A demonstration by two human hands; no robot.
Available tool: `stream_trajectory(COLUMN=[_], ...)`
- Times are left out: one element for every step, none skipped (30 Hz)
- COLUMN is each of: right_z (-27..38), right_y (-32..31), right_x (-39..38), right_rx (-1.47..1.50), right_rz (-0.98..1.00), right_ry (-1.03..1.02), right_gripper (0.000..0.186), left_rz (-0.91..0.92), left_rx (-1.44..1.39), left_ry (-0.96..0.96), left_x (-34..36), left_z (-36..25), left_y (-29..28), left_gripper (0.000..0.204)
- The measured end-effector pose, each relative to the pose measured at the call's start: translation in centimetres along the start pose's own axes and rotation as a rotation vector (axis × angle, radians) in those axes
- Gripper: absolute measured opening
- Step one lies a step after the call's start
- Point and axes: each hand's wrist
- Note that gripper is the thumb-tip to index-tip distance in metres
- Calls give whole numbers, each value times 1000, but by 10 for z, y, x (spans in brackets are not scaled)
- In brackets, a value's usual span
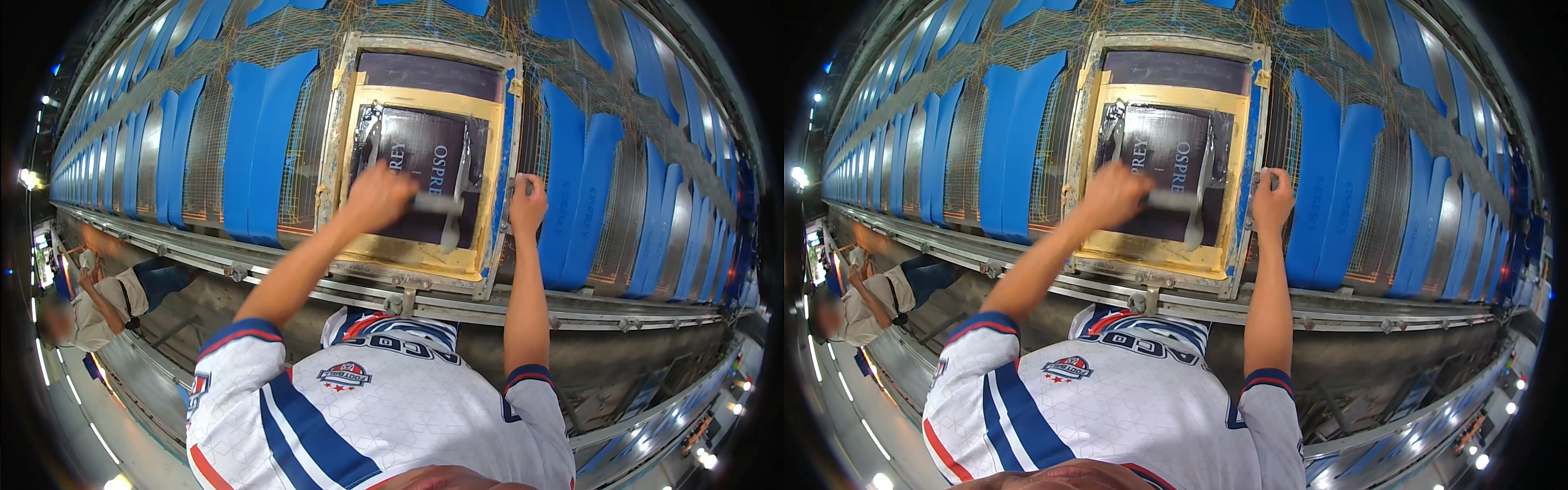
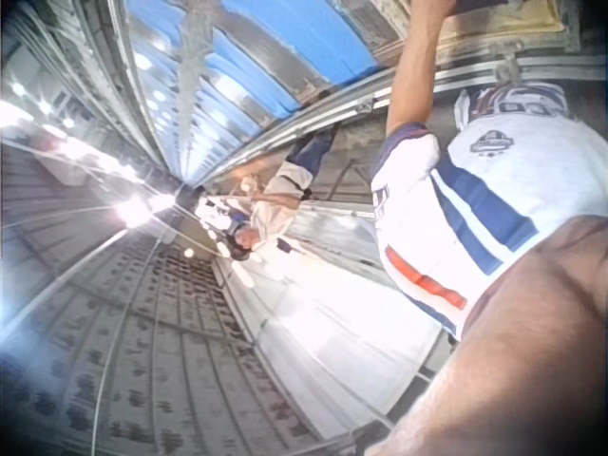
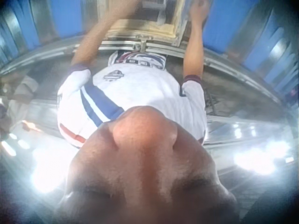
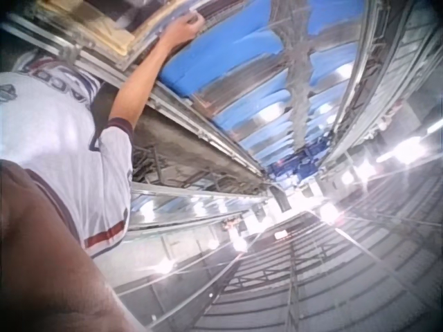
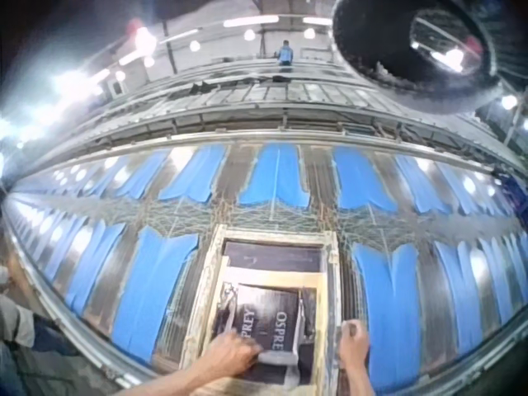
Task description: The person uses a squeegee to pull dark ink across a screen-printing frame mounted over a garment. The person repeatedly wipes the squeegee and repositions the frame while continuing to pull ink across the mesh.
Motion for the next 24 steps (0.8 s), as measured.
stream_trajectory(right_z=[2, 6, 9, 12, 6, -4, -10, -9, -7, -5, -2, 3, 4, 2, 6, 11, 13, 10, 7, 3, 1, -1, -1, 2], right_y=[1, 1, -2, -4, -1, 1, 2, 1, 2, 2, 1, -1, -2, -2, -3, -5, -5, -4, -3, -5, -5, -3, -1, 1], right_x=[0, 1, 2, 2, 1, 3, 5, 8, 8, 8, 7, 7, 6, 7, 4, 4, 3, 4, 5, 3, 3, 5, 5, 6], right_rx=[5, -13, -34, -55, -70, -91, -112, -105, -97, -90, -97, -102, -107, -76, -53, -30, -5, -5, -4, -5, -5, -2, -1, -23], right_rz=[2, 15, 30, 44, 49, 41, 39, 62, 83, 104, 100, 99, 95, 63, 66, 71, 78, 68, 57, 55, 53, 49, 55, 84], right_ry=[-3, 31, 62, 93, 91, 83, 78, 110, 143, 176, 167, 158, 156, 110, 113, 115, 115, 107, 99, 94, 101, 104, 106, 145], right_gripper=[22, 23, 24, 24, 25, 26, 26, 27, 27, 27, 27, 26, 26, 25, 25, 25, 25, 25, 26, 26, 26, 26, 27, 28], left_rz=[30, 31, 31, 43, 45, 38, 34, 24, 15, 29, 43, -23, -84, -85, -71, -59, -53, -52, -52, -68, -92, -89, -81, -116], left_rx=[2, -75, -155, -140, -102, -70, -39, -42, -45, -19, 10, 12, 14, 3, -5, -12, -18, -24, -28, -4, 24, 16, 7, 25], left_ry=[28, 43, 56, 87, 58, 38, 14, -12, -37, -21, -9, 3, 20, 14, 6, -6, -10, -5, -1, 8, 21, 71, 111, 72], left_x=[-25, -41, -48, -45, -36, -18, 1, 23, 48, 74, 95, 111, 121, 125, 124, 120, 107, 91, 72, 45, 18, -10, -37, -57], left_z=[-12, -24, -31, -31, -25, -16, -4, 10, 27, 42, 55, 69, 76, 80, 80, 78, 72, 58, 43, 24, 4, -11, -24, -37], left_y=[3, -2, -6, -8, -10, -11, -12, -13, -13, -16, -16, -8, -4, 0, 1, 1, 4, 4, 3, 1, 0, 3, 7, 6], left_gripper=[12, 13, 13, 12, 12, 13, 14, 16, 18, 20, 23, 23, 24, 25, 26, 27, 28, 29, 31, 23, 16, 17, 18, 18])
Point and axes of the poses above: each hand's wrist, its own x-axis towards the middle knuckle, its own y-axis out of the palm, z = x × y, and after that the axes turned 15 degrees about -z, right-handed
